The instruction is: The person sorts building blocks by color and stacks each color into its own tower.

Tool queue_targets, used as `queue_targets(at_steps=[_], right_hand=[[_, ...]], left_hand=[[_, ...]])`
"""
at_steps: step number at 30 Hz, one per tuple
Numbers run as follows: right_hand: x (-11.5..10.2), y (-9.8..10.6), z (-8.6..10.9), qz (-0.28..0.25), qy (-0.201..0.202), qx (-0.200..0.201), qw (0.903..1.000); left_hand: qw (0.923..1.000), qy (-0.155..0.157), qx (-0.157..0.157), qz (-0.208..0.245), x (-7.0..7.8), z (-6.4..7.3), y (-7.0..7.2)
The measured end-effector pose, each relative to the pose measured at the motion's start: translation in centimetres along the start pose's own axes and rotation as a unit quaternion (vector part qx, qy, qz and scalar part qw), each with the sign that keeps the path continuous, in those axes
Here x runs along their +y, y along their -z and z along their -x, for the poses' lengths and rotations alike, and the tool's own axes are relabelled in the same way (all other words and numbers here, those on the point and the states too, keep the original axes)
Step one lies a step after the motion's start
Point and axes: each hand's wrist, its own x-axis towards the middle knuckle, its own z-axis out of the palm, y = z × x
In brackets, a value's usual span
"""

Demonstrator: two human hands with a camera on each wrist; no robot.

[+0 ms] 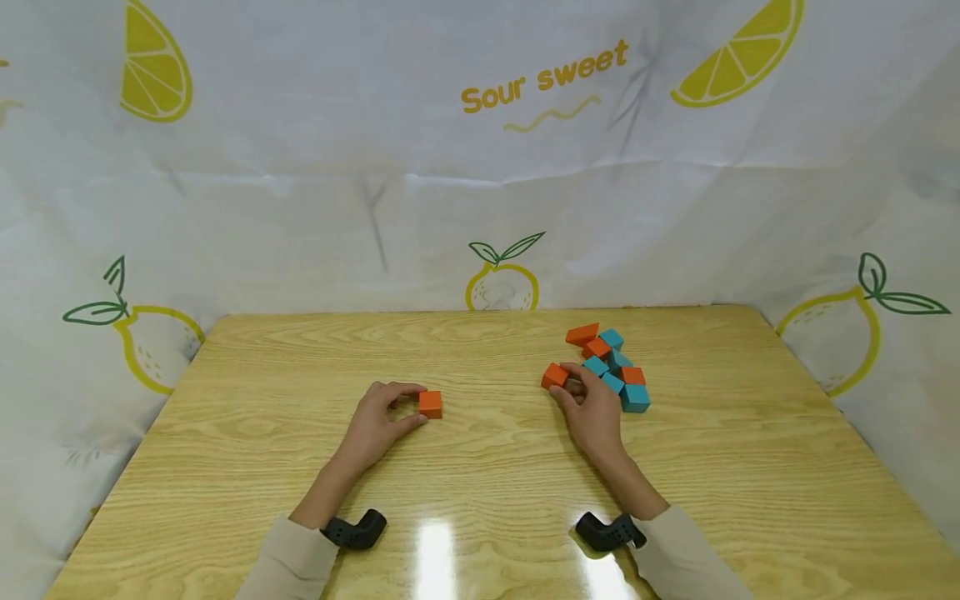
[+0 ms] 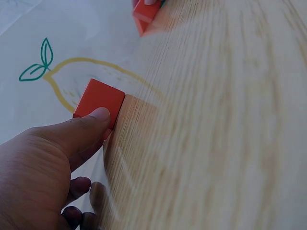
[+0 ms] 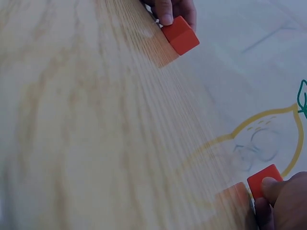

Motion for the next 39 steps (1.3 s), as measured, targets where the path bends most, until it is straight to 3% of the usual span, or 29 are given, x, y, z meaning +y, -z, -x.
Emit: queue_targets(at_steps=[8,14,39], right_hand=[[0.0,-0.2,-0.1,-0.006,0.028,-0.004,0.9996],[-0.1,-0.4,0.0,-0.044,0.053,-0.018,0.9975],[-2.7,-0.9,-0.2,-0.096,0.059,-0.040,0.9928]], left_hand=[[1.0000,-0.006,0.001,0.003,-0.1,0.1,0.0],[1.0000,-0.008,0.000,0.000,-0.2,0.0,0.0],[1.0000,0.001,-0.002,0.002,0.0,0.0,0.1]])
